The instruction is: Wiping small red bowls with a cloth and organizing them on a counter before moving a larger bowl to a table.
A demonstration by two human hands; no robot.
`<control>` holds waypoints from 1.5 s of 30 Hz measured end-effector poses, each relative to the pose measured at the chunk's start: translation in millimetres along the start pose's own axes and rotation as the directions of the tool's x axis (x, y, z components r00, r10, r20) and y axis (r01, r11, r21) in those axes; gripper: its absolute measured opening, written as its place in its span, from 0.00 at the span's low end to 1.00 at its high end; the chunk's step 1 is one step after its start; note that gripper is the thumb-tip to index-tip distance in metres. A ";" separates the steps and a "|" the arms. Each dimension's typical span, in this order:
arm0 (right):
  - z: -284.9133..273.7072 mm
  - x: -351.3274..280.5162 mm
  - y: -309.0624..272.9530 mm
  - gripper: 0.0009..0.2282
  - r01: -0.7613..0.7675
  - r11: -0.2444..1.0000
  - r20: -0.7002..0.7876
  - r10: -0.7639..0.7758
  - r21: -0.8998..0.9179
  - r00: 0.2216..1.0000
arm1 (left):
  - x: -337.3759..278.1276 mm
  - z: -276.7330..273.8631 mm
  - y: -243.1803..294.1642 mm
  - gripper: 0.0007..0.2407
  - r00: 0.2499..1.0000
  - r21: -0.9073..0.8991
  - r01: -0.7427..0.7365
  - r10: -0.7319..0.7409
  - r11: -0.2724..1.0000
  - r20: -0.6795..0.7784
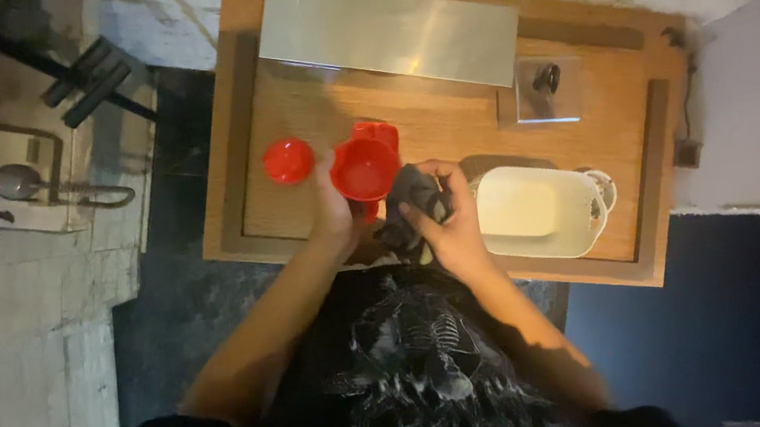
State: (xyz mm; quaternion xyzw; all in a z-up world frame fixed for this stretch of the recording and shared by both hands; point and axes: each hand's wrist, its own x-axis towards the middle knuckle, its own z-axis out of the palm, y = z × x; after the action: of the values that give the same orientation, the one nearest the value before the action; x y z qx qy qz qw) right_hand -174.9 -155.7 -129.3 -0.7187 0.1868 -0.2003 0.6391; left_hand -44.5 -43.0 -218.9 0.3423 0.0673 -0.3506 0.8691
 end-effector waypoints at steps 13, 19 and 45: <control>-28.9 4.2 3.1 0.21 0.047 0.997 0.067 -0.051 0.060 0.996 | -15.7 0.7 6.3 0.20 0.939 0.579 0.059 -0.242 0.813 0.245; -38.0 11.1 -0.7 0.22 0.134 0.983 0.256 -0.162 0.122 0.953 | -38.5 16.0 31.3 0.33 0.858 0.767 0.052 -0.422 0.640 0.294; -24.1 28.1 -38.3 0.19 0.203 0.908 0.147 -0.159 -0.368 0.976 | -36.9 38.3 0.1 0.34 0.975 -0.012 0.062 -0.058 0.998 0.214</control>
State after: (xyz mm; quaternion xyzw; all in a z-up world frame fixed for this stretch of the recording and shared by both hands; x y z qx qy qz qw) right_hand -163.3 -186.5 -87.3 -0.8534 0.1179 -0.1775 0.4757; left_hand -76.7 -46.7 -176.7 0.2921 -0.0129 -0.4109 0.8635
